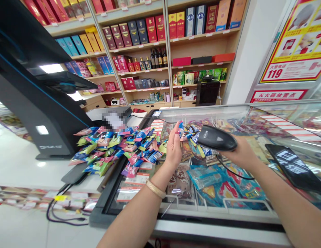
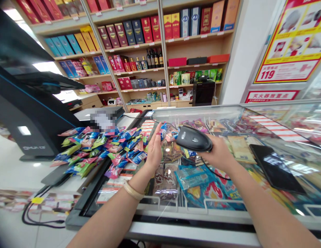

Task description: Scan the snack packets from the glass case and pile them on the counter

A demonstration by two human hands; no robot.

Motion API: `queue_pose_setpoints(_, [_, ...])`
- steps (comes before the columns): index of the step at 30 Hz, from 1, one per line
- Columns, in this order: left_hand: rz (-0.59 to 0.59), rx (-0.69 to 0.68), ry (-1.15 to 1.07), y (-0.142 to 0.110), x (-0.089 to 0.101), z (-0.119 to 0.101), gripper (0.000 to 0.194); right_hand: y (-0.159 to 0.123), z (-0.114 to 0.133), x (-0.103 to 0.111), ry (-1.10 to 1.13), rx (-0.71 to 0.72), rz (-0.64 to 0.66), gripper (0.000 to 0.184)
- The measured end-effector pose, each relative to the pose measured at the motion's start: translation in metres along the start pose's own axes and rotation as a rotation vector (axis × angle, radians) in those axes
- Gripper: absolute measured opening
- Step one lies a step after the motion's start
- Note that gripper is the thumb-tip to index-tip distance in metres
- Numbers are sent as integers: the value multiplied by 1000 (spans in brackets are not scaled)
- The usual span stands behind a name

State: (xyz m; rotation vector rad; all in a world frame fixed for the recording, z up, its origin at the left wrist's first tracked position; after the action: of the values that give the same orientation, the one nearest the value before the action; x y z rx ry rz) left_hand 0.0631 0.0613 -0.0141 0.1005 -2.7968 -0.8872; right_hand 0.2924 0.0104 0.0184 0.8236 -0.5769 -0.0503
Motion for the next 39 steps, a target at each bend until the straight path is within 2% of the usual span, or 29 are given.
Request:
queue_pose_setpoints(3, [-11,-126,483,7,12,-3,46,-2,-12,10,-28,-30,-85,27])
queue_pose_setpoints(7, [56,-11,985,10,19,7,43,-2,-28,23,-61,-86,-157,32])
queue_pose_setpoints(10, [175,78,1193,7,17,15,41,-3,-35,30,-83,-96,-221,38])
queue_pose_setpoints(13, [247,82,1302,3,16,17,39,-5,-41,34,-111,-115,-270,41])
queue_pose_setpoints(17, [178,38,1350,4,20,10,40,-6,-47,37,-183,-131,-292,37])
queue_pose_setpoints(19, [123,-1,1310,4,20,4,45,-5,-47,38,-203,-105,-293,39])
queue_pose_setpoints(21, [128,-83,1212,3,12,-2,47,-4,-48,39,-227,-95,-295,41])
queue_pose_setpoints(23, [231,-195,1074,-2,-5,-7,47,-5,-52,42,-267,-122,-296,42])
queue_pose_setpoints(25, [393,-281,955,-12,-28,-9,47,-6,-56,45,-313,-159,-288,44])
queue_pose_setpoints(27, [540,-309,905,-22,-50,-10,49,-7,-60,47,-348,-186,-284,45])
queue_pose_setpoints(29, [632,-292,913,-29,-67,-10,52,-7,-62,48,-354,-199,-287,45])
queue_pose_setpoints(34, [696,-241,1005,-25,-88,-14,48,-5,-61,46,-320,-178,-292,44])
queue_pose_setpoints(39, [665,-229,1017,-24,-91,-15,41,-4,-59,44,-320,-160,-268,38])
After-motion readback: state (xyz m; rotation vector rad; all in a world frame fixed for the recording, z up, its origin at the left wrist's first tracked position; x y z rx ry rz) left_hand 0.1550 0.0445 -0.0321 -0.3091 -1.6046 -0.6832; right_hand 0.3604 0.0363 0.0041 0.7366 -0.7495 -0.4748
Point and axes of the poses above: each hand's wrist, its own y-axis towards the middle knuckle, its own x-axis out of the back of the hand, z = x × y, the point moved 5 cm from there along y, towards the middle knuckle, and after that the axes turned 11 degrees about y, right-handed, at the moved point
